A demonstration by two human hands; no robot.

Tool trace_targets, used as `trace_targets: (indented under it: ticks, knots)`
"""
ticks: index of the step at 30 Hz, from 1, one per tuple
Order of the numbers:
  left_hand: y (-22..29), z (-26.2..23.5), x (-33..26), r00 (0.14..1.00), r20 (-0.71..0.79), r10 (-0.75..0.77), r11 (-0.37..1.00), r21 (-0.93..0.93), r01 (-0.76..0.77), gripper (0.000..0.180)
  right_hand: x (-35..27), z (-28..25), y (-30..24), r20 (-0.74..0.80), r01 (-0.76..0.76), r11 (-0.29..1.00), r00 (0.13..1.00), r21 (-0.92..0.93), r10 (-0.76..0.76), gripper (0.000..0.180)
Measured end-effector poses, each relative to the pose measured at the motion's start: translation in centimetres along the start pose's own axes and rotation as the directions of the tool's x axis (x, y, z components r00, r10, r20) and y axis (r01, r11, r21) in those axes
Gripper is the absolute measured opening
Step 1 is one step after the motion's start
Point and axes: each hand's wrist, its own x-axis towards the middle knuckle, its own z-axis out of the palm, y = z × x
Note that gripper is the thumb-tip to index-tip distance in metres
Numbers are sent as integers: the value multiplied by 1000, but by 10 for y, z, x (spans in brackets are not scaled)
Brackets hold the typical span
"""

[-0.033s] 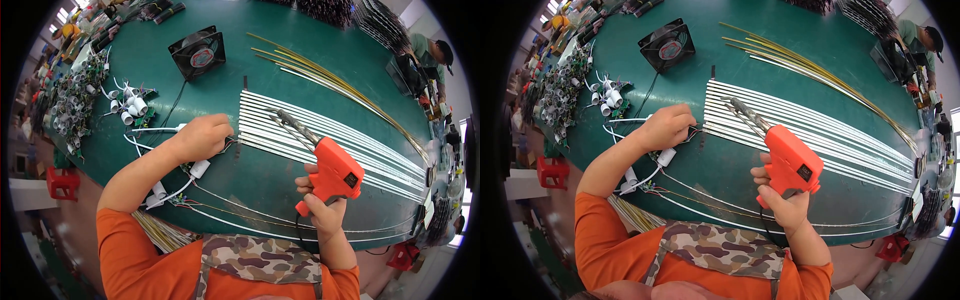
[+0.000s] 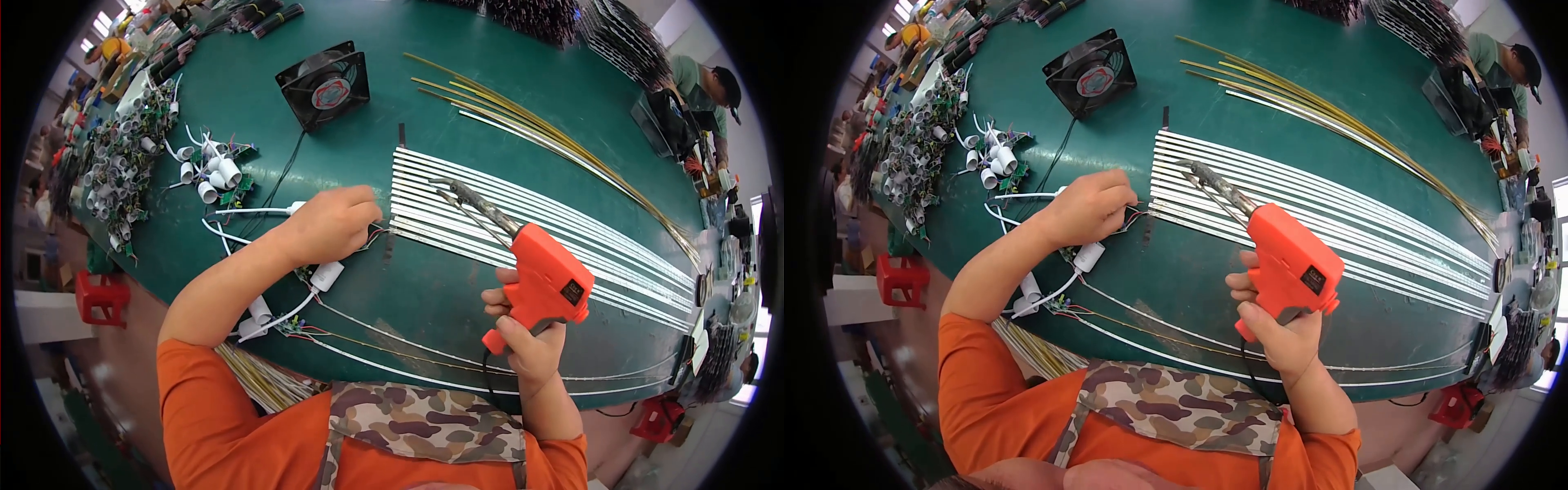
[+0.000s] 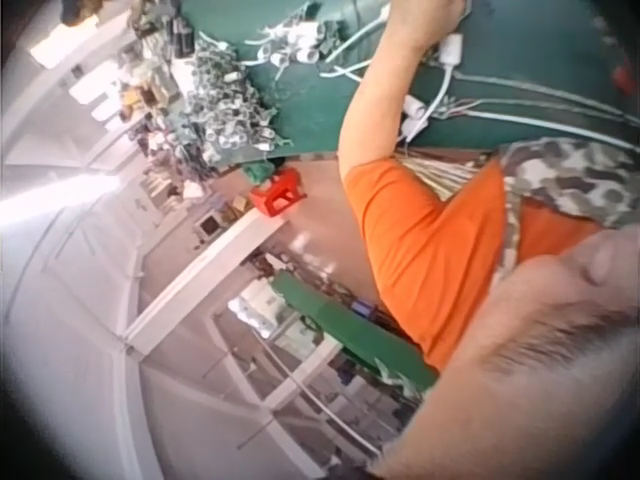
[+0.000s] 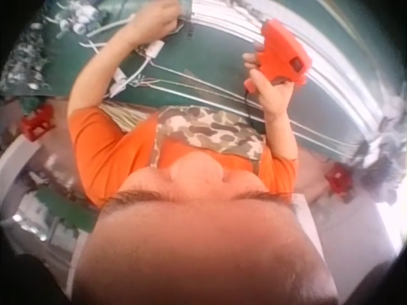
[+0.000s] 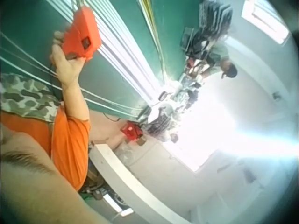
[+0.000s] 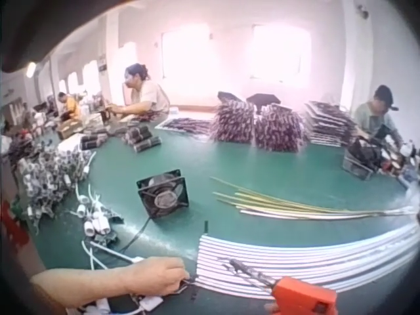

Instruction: The person assembles LED light strips by applying adhesive to the strips and connecting wires to plastic connectors using a heat gun.

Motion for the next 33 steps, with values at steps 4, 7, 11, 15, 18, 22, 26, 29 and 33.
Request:
trace_targets:
  ticks: [4, 7, 11, 15, 18, 22, 26, 29, 33]
  knots:
    - [0, -1, 0, 999, 35, -25, 1000, 14, 24, 16, 0, 0, -1, 41, -27, 1000, 999, 1, 27, 54]
    - [1, -1, 2, 999, 18, -29, 999, -34, 29, 17, -1, 4, -2, 39, -32, 999, 999, -25, 33, 54]
    - [0, 1, 1, 998, 43, -37, 998, -47, 39, 17, 0, 6, 0, 35, -9, 999, 999, -31, 10, 54]
    - [-3, 2, 0, 999, 42, -21, 998, -51, 24, 16, 2, 6, 8, 62, -46, 989, 997, -141, 56, 44]
    - [-4, 3, -1, 999, 29, -16, 998, -58, 18, 17, 2, 12, 9, 78, -48, 980, 995, -191, 64, 37]
    - [-6, 3, 0, 1000, 22, 9, 999, -40, -8, 15, 4, 13, 12, 127, -47, 961, 988, -272, 84, 34]
    - [-6, 4, 1, 1000, 24, 15, 1000, -20, -15, 13, 4, 13, 15, 146, -45, 942, 984, -333, 99, 32]
    - [-6, 4, 1, 1000, 24, 17, 1000, -16, -16, 13, 3, 14, 16, 136, -42, 940, 986, -340, 93, 30]
    - [-7, 4, 1, 999, 26, 23, 1000, -15, -22, 12, 3, 11, 17, 174, -29, 912, 979, -410, 110, 34]
